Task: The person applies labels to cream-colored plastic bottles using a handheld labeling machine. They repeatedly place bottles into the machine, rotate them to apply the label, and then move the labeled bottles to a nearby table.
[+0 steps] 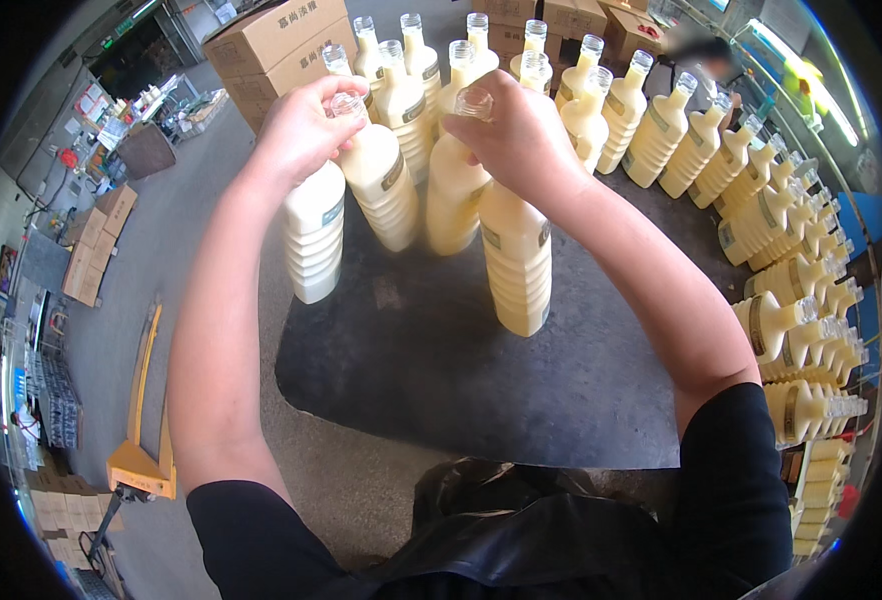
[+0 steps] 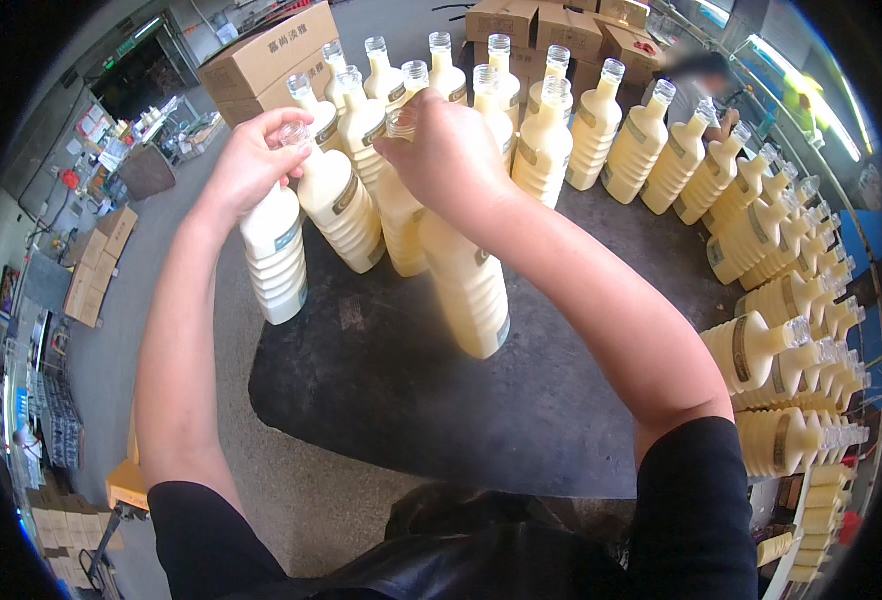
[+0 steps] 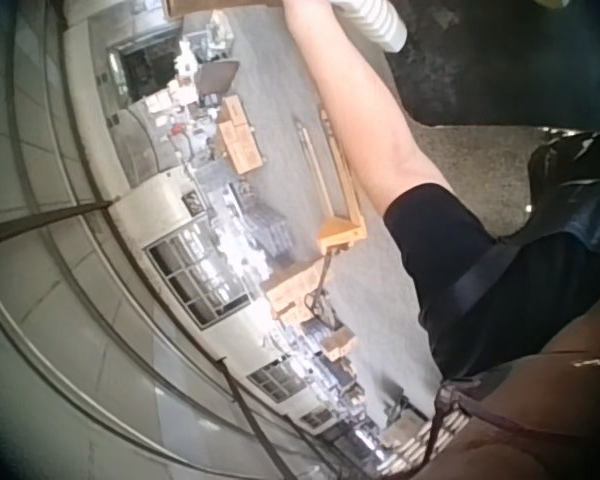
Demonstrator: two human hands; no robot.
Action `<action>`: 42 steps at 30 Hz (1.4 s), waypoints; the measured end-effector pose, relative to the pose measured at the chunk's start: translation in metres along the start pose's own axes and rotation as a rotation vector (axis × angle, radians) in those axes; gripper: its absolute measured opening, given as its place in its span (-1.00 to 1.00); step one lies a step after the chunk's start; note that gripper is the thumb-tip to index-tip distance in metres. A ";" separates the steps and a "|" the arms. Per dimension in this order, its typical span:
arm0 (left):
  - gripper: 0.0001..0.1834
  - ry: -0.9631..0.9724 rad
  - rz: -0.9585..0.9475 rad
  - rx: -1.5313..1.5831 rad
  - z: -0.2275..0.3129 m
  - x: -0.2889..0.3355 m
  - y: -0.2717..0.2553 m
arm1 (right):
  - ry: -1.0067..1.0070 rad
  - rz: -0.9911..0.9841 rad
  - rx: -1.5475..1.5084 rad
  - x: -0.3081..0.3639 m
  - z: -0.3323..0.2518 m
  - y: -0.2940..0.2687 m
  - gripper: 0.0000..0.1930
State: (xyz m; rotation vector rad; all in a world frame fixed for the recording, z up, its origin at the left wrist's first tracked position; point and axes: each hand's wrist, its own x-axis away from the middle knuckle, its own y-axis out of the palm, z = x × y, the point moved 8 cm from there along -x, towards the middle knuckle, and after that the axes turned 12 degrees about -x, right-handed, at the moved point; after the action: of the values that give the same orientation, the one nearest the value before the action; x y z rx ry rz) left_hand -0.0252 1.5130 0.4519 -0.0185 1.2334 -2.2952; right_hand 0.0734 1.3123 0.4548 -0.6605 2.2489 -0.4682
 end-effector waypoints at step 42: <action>-0.56 0.120 0.738 0.298 -0.022 0.003 -0.039 | -0.027 0.114 -0.336 0.033 0.053 -0.035 -0.24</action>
State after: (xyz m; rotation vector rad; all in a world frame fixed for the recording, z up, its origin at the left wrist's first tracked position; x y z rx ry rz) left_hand -0.0505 1.5461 0.4682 0.5884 0.7541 -1.8033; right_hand 0.1036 1.2587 0.4193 -0.6954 2.3460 -0.0235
